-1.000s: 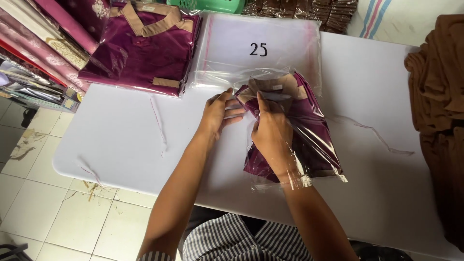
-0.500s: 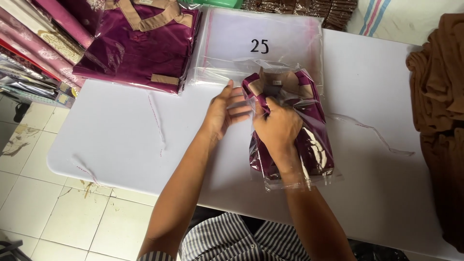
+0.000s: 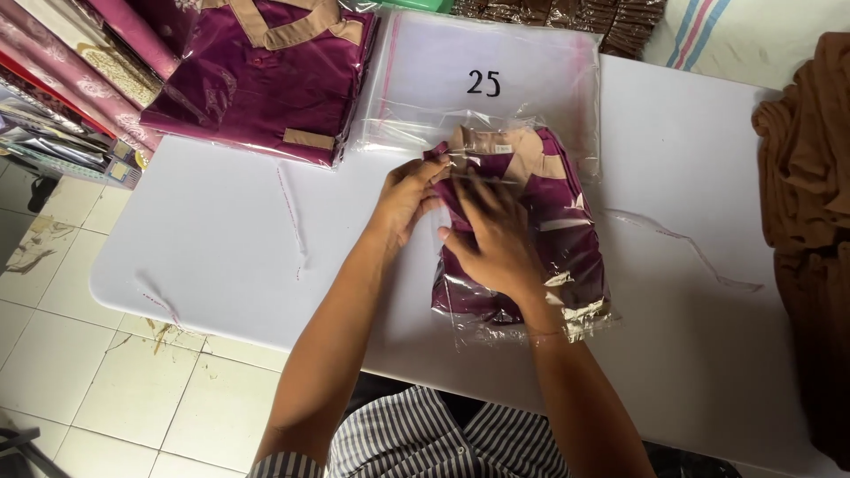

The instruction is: Packing folded shirts into clear plastic bags for shipping or storage.

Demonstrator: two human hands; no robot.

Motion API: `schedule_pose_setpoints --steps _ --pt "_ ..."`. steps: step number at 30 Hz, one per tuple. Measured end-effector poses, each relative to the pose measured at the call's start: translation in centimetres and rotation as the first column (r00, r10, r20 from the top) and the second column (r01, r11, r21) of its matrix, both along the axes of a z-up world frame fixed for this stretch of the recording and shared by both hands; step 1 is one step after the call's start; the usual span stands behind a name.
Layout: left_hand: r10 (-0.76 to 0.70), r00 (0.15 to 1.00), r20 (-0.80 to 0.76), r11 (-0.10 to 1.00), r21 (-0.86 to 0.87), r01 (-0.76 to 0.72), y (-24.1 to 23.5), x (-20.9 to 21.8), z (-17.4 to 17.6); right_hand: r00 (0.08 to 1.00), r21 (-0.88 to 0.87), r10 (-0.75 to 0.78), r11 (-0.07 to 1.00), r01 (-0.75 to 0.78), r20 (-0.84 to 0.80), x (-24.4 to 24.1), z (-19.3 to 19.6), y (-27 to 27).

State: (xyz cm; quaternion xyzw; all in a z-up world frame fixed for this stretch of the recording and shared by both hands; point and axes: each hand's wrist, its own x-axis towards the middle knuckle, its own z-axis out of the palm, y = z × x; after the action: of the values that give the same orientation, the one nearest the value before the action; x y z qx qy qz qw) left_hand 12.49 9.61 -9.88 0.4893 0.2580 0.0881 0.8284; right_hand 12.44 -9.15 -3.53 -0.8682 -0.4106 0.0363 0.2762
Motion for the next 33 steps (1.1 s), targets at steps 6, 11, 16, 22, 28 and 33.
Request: schedule_pose_setpoints --steps 6,11,16,22,28,33 --pt "0.051 0.998 -0.032 0.998 0.040 -0.050 0.5 -0.8 1.1 0.929 -0.079 -0.102 0.987 0.139 0.356 2.1 -0.8 -1.9" --pt "0.041 0.999 -0.032 0.993 0.116 -0.037 0.7 -0.4 -0.2 0.944 -0.298 -0.249 0.904 0.307 0.216 3.0 -1.3 -1.7" --pt "0.022 1.000 -0.001 0.976 0.216 -0.021 0.1 -0.7 0.0 0.897 -0.170 -0.322 0.908 0.384 0.303 5.2 -5.1 -1.7" --pt "0.095 0.996 0.003 0.917 0.388 -0.088 0.5 -0.3 -0.5 0.914 -0.098 -0.329 0.928 0.359 0.236 2.9 -2.9 -1.0" --pt "0.145 0.989 0.036 0.906 0.397 -0.147 0.2 0.3 -0.8 0.952 0.064 0.180 0.978 -0.201 0.247 -0.3 -4.0 -1.5" --pt "0.204 0.978 0.037 0.875 0.441 -0.199 0.6 0.5 -2.2 0.899 0.110 0.332 0.920 -0.375 0.284 -5.0 -4.4 -3.6"
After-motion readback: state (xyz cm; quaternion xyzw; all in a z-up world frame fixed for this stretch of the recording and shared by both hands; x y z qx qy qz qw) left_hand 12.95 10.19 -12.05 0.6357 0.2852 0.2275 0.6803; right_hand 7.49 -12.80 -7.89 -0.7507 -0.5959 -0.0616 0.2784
